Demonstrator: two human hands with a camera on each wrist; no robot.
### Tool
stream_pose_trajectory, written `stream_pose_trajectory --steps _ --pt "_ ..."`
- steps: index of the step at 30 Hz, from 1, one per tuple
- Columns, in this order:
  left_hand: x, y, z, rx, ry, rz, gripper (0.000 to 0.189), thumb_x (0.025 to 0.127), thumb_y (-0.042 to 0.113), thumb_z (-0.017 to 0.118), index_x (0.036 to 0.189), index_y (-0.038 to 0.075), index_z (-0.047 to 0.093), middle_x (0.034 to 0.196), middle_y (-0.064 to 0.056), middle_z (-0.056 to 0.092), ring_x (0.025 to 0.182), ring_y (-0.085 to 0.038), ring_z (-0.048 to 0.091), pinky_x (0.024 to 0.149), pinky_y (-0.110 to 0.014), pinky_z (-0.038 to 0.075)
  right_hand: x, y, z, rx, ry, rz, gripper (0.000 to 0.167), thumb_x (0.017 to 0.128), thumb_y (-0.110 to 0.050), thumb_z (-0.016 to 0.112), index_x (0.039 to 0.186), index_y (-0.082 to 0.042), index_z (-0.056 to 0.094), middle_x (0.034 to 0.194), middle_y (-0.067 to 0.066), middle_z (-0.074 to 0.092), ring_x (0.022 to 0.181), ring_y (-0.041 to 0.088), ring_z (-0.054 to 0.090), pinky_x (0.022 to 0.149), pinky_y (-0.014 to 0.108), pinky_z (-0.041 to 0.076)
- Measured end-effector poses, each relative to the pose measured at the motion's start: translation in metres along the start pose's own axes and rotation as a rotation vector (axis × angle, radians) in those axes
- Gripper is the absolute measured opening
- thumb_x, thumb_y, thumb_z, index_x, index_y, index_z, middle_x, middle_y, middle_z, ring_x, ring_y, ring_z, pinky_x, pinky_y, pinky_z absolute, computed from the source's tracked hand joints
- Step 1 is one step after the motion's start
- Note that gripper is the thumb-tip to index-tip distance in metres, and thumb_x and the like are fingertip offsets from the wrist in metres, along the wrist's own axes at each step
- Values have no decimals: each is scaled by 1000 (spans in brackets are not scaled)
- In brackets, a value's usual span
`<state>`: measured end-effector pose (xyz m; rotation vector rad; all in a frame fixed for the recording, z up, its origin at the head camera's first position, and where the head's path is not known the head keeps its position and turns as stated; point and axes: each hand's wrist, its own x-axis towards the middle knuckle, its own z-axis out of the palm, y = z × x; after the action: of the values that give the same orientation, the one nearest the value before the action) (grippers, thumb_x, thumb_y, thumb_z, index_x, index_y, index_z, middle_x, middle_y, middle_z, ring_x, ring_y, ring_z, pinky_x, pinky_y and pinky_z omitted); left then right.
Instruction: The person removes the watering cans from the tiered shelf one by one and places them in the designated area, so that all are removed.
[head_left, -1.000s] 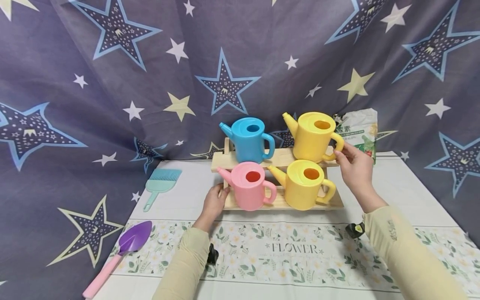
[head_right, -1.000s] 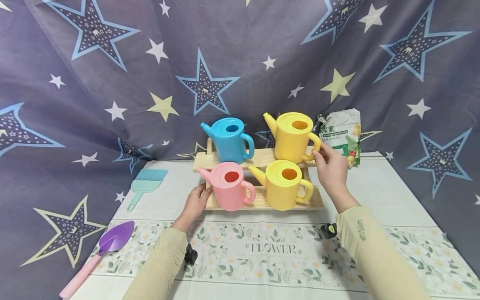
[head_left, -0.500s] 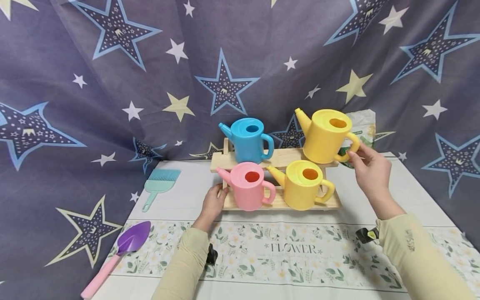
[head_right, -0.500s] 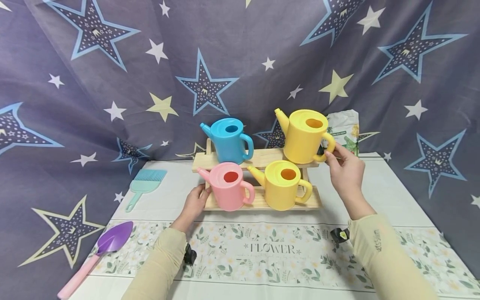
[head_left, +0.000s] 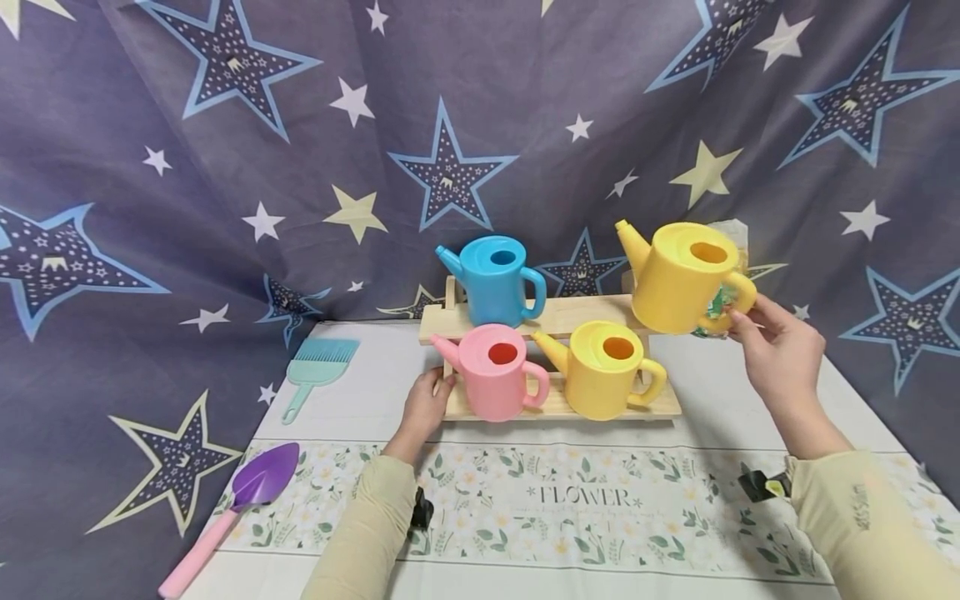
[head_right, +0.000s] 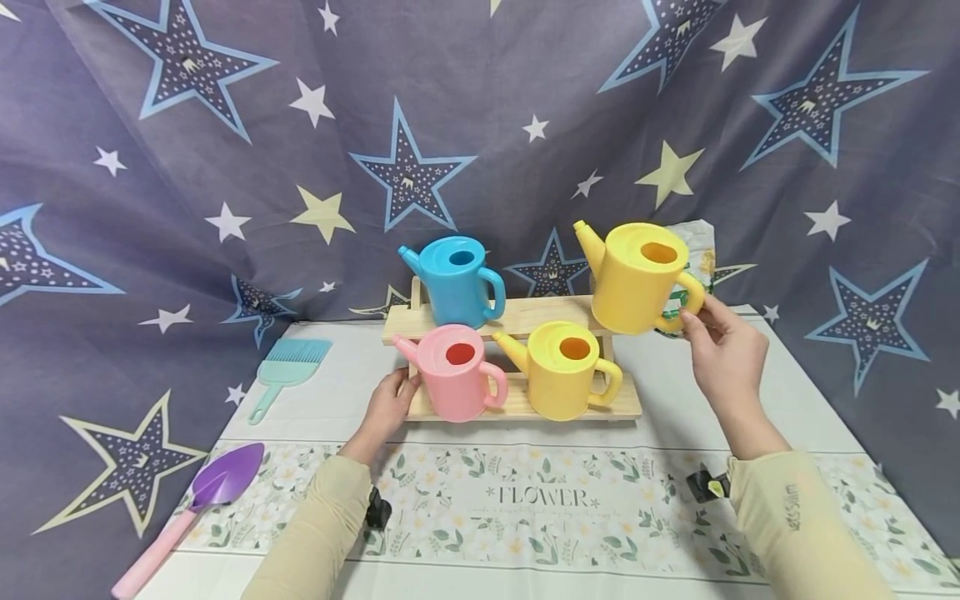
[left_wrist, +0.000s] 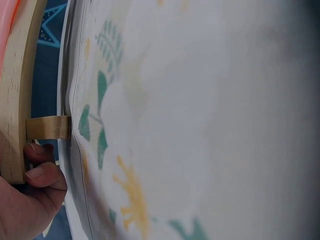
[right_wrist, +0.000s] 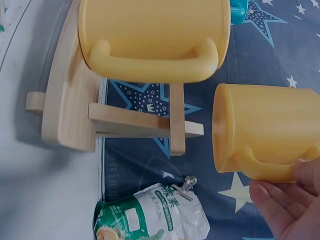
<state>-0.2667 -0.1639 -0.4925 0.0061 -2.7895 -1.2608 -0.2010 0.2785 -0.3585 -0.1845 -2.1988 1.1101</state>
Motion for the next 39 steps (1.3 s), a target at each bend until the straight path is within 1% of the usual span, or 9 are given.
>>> stream_pose_trajectory --steps 4,8,15,23,26,29,31,36,39 --pt "-1 0 0 -1 8 15 45 103 32 49 135 0 52 132 -24 53 126 -39 48 105 -54 38 -1 4 -7 3 10 30 36 95 -14 64 130 -6 63 114 23 67 70 -25 49 68 3 47" --pt "-2 0 -1 -2 22 40 42 103 29 50 132 -1 54 130 -24 55 124 -40 49 105 -54 38 -3 6 -14 -22 16 61 36 96 -16 63 131 -7 63 115 22 67 70 -24 49 68 2 46" --pt "-2 -1 -1 -11 20 43 42 103 30 50 132 0 55 129 -24 56 122 -39 51 104 -54 39 -7 14 -25 -49 19 118 38 96 -20 63 133 -11 62 117 18 68 73 -24 50 69 2 45" --pt "0 -2 0 -29 26 44 41 103 29 51 131 0 56 128 -24 56 120 -38 53 102 -53 40 -8 30 -34 -28 60 120 37 95 -18 65 131 -11 63 112 2 70 71 -23 53 69 2 46" --pt "0 -2 0 -24 31 54 41 102 29 51 130 -1 57 127 -24 57 119 -38 53 102 -53 40 -9 36 -37 -18 69 119 36 95 -18 65 130 -10 64 104 -11 70 71 -23 54 68 1 45" --pt "0 -2 0 -17 30 57 41 102 29 51 130 -1 57 127 -25 57 118 -39 54 102 -53 40 -10 41 -40 -6 75 131 36 95 -17 65 130 -9 64 93 -25 64 71 -23 54 68 1 45" --pt "0 -2 0 -10 29 64 41 102 28 51 130 -2 56 126 -25 57 118 -39 53 102 -54 41 -11 45 -42 -5 73 146 36 95 -17 64 130 -9 64 90 -29 60 71 -23 53 68 1 45" --pt "0 -2 -1 -12 29 67 41 103 28 51 129 -2 57 127 -25 57 119 -40 53 102 -54 40 -12 54 -45 -30 71 173 36 95 -18 64 130 -10 64 94 -25 63 68 -23 52 67 0 44" --pt "0 -2 -1 -12 25 62 41 103 29 51 130 -1 56 128 -25 56 121 -39 52 103 -53 40 -13 59 -45 -57 76 181 36 95 -19 64 130 -10 64 100 -17 68 66 -24 51 66 0 43"
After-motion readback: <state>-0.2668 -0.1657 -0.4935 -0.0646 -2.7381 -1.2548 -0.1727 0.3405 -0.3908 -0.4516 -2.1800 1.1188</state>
